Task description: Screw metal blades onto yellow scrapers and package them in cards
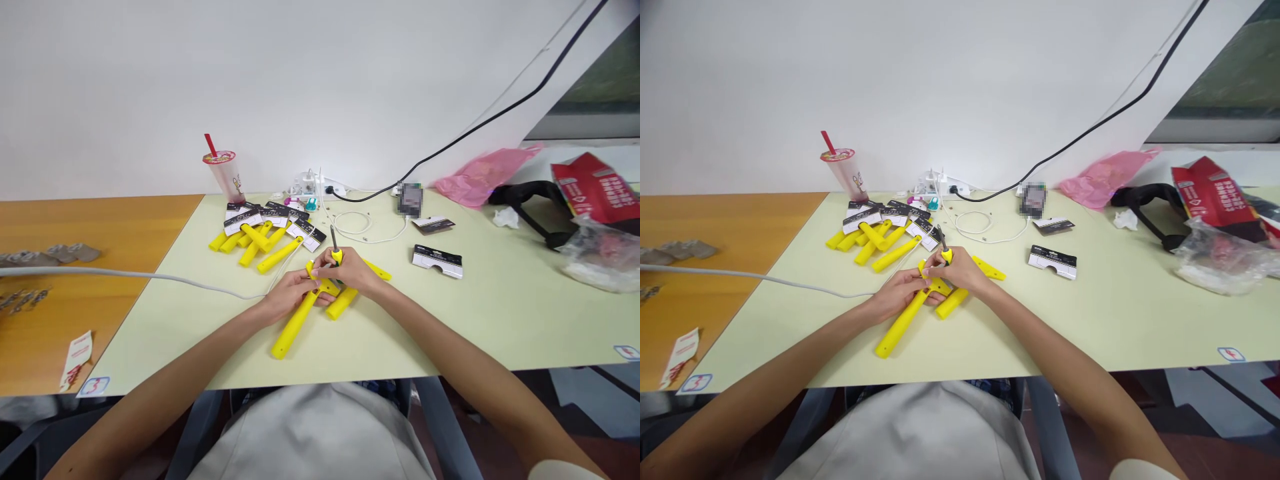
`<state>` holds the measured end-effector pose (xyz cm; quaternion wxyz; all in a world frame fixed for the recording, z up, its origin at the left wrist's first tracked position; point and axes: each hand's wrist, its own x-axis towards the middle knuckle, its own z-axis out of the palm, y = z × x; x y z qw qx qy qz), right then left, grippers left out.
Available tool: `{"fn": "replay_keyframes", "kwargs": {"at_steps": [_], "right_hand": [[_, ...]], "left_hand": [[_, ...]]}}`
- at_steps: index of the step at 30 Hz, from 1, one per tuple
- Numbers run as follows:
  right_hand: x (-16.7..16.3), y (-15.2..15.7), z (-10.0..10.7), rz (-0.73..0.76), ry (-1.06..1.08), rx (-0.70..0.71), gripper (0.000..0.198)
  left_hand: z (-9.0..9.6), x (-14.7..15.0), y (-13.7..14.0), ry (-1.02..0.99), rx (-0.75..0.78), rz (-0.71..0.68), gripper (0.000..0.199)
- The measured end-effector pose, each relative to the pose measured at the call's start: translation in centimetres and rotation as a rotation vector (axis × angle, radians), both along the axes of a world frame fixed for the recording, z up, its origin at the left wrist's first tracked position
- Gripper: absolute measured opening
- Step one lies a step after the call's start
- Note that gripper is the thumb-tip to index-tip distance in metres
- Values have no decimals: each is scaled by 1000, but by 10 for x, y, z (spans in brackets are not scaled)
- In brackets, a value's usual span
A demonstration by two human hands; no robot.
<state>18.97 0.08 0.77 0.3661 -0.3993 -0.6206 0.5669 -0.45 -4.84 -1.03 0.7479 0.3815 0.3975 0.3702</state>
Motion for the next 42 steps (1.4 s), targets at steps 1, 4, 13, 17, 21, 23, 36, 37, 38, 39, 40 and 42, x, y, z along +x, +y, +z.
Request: {"fn": "replay_keyframes", "kwargs": {"at_steps": [1,4,13,17,21,23,36,37,38,39,40,42], "right_hand": [[0,0,1,-10,9,-21,60],[1,-2,5,-16,17,-70,61],[7,2,10,151,89,-289,71],[5,1,9,136,71,-272,68],[2,-2,7,91,21,-179,61],[2,-2,5,92,29,-170,60],[4,1,0,152,98,-189,66],[3,1,1,145,81,-163,66],[3,0,1,134,61,-135,66],[3,0,0,126,44,-107,66],[2,0,0,119,31,-81,66],[3,2,-1,103,14,-38,65]], "left_hand": [[0,0,0,4,4,-7,25],[3,-2,-1,11,15,-35,31],[9,-3,-5,7,47,-81,33],[8,-3,-5,14,49,-78,35],[8,-4,-5,14,39,-67,33],[8,-3,-5,9,36,-65,33],[10,-4,-5,-3,21,-52,30],[10,-4,-5,-2,20,-56,30],[10,-4,-5,-1,18,-60,30],[10,-4,-5,-2,13,-60,30],[10,-3,-5,-6,8,-54,29],[12,-2,-5,-18,-2,-24,27]]}}
